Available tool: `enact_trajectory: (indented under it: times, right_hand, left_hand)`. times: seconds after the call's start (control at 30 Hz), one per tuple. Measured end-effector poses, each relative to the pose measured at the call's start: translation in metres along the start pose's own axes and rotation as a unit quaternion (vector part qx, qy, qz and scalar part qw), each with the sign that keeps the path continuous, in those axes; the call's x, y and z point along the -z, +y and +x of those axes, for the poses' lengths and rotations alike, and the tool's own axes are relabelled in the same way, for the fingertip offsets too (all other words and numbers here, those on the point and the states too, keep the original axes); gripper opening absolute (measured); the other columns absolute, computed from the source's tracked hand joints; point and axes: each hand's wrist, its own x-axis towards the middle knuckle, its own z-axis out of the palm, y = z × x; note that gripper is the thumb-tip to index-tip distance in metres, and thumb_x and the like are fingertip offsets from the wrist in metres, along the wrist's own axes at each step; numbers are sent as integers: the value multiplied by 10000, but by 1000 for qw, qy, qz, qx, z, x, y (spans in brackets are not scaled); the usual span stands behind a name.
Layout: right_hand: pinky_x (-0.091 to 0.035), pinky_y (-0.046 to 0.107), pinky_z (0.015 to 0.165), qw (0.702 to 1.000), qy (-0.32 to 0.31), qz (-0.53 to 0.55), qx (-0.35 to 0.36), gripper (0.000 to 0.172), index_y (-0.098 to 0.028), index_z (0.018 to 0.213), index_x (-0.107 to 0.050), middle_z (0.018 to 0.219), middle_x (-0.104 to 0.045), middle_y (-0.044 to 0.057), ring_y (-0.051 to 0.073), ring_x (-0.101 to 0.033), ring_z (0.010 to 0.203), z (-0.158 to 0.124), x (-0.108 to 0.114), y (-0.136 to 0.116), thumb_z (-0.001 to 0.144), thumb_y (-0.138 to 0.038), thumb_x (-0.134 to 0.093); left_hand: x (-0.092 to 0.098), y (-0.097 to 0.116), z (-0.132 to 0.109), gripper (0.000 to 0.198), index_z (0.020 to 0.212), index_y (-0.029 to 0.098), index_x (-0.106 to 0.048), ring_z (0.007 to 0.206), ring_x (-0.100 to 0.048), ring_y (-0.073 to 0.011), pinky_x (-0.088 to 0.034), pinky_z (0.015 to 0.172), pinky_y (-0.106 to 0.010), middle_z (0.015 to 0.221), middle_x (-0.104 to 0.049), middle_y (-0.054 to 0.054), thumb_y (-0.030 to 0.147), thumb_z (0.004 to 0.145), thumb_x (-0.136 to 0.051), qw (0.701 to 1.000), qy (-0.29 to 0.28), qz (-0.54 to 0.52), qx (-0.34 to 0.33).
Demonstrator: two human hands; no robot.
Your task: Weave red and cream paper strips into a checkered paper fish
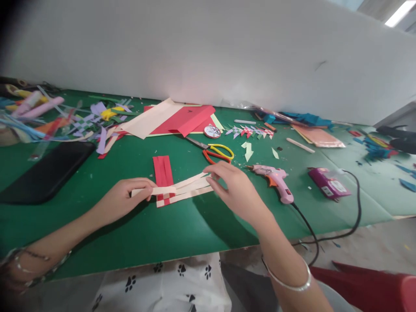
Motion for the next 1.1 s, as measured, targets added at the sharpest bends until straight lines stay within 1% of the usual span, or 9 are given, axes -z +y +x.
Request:
enact_trajectory:
  times: [0.07, 0.17, 0.27, 0.37, 0.53, 0.7, 0.93, 1.0, 1.1]
  right_hand:
    - [-424, 246, 643, 999, -38, 28, 2, 198, -189, 909, -571, 865, -624, 43, 134, -567, 755, 12, -3, 2, 833, -212, -389]
    - [-415, 244, 603, 991, -122, 38, -28, 199, -174, 927, -569, 841, -618, 48, 136, -558, 716, 28, -7, 21, 803, -219, -419]
    - [-403, 243, 590, 970, -237, 30, -49, 210, -161, 938, -568, 803, -607, 41, 128, -537, 667, 38, -10, 39, 765, -236, -476]
    - [-392, 234, 596, 953, -294, 37, -56, 203, -168, 923, -569, 791, -599, 30, 112, -514, 646, 45, -12, 45, 738, -230, -510]
    - [-377, 228, 583, 946, -311, 69, -67, 214, -162, 936, -553, 797, -575, 34, 107, -491, 649, 52, -12, 40, 734, -192, -489]
    - [-357, 242, 592, 953, -284, 76, -70, 184, -163, 902, -550, 761, -546, 24, 108, -467, 636, 56, -13, 39, 736, -208, -483]
    - [-300, 258, 600, 959, -267, 48, -88, 140, -164, 844, -549, 705, -545, 4, 110, -475, 632, 58, -29, 42, 711, -167, -504]
    - [-292, 267, 615, 961, -259, 33, -96, 149, -164, 855, -543, 697, -552, 1, 115, -487, 638, 58, -33, 41, 710, -175, -511]
    - [-276, 292, 653, 969, -234, -13, -83, 193, -173, 907, -532, 694, -568, -7, 122, -501, 643, 56, -33, 37, 718, -178, -493]
  left_hand:
    - [0, 0, 0, 338, 514, 178, -439, 627, -522, -128, -372, 583, -218, 664, -577, 15, 310, 813, -353, 1000, -1, 1, -2]
    - [0, 0, -1, 339, 520, 178, -441, 623, -520, -129, -373, 588, -222, 663, -577, 12, 318, 815, -352, 1000, -1, 2, -6]
    - [0, 0, -1, 336, 525, 177, -443, 620, -520, -129, -371, 584, -221, 662, -576, 12, 315, 817, -352, 1000, -3, 2, -6]
    - [0, 0, 0, 335, 524, 177, -447, 622, -523, -129, -370, 584, -221, 666, -579, 12, 309, 817, -352, 1000, -4, 3, -6]
    - [0, 1, 1, 330, 520, 179, -449, 616, -524, -128, -369, 582, -221, 657, -577, 16, 306, 811, -357, 1000, -2, 1, -7]
    - [-1, 2, 1, 326, 528, 180, -452, 623, -526, -130, -369, 587, -223, 666, -578, 14, 313, 811, -361, 1000, -3, -1, -4]
    - [-1, 0, 0, 331, 532, 180, -461, 627, -525, -134, -370, 590, -232, 678, -579, 8, 318, 813, -351, 1000, -6, 1, -5]
    - [0, 0, 0, 336, 531, 180, -464, 626, -525, -136, -372, 587, -234, 675, -579, 6, 322, 813, -347, 1000, -7, 3, -5]
    - [0, 1, 0, 336, 537, 179, -476, 626, -527, -137, -376, 584, -235, 676, -581, 5, 322, 812, -347, 1000, -7, 3, -4]
